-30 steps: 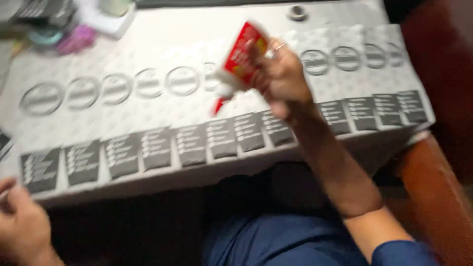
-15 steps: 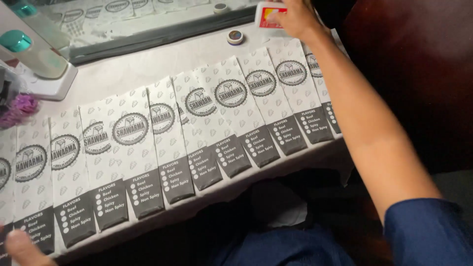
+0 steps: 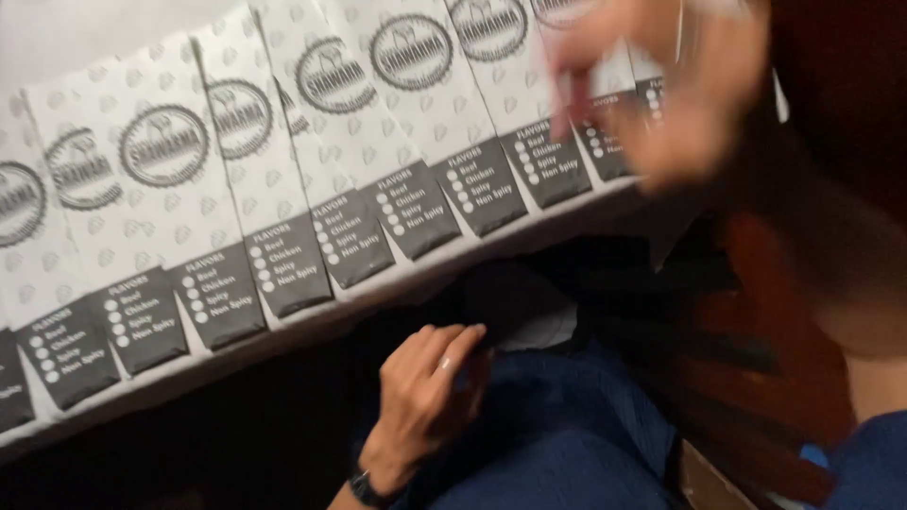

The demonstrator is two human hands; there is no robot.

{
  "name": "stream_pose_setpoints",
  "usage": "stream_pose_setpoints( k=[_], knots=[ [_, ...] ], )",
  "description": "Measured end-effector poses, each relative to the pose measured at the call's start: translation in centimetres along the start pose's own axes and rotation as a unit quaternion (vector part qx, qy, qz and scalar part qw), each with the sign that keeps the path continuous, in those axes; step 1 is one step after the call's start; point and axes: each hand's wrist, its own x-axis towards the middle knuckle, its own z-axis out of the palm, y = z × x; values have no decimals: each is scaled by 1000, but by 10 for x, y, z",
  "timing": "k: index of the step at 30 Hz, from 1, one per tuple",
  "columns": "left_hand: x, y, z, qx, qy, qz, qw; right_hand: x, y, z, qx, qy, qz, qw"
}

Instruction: The person applies labels to white shawarma wrappers on a table. They align the labels by hand, apply glue from a bottle to the label edges, and press them onto the wrappers one by one.

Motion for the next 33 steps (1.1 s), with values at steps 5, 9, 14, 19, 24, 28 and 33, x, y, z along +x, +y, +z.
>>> stream_pose_setpoints(
  k=[5, 9, 14, 19, 24, 28, 33],
  knots=[
    [-32, -21, 79, 66, -219, -255, 939, -105, -92, 59, 278, -208, 102, 932],
    [-10, -43, 115, -30, -351, -311, 883, -239, -87, 159, 77, -277, 179, 941],
    [-27, -59, 142, 21, -513, -344, 786, -345, -53, 247, 50, -286, 191, 938],
    [-132, -118, 168, 85, -284, 34, 954, -330, -66, 212, 18, -290, 162, 943],
    [-171, -139, 165, 32, -364, 29, 930, -287, -78, 173, 117, -370, 237, 891],
    [-146, -117, 160, -56, -341, -87, 934, -288, -85, 162, 61, -325, 170, 928],
    [-132, -105, 162, -163, -389, -153, 894, -311, -83, 173, 28, -265, 154, 951]
  ],
)
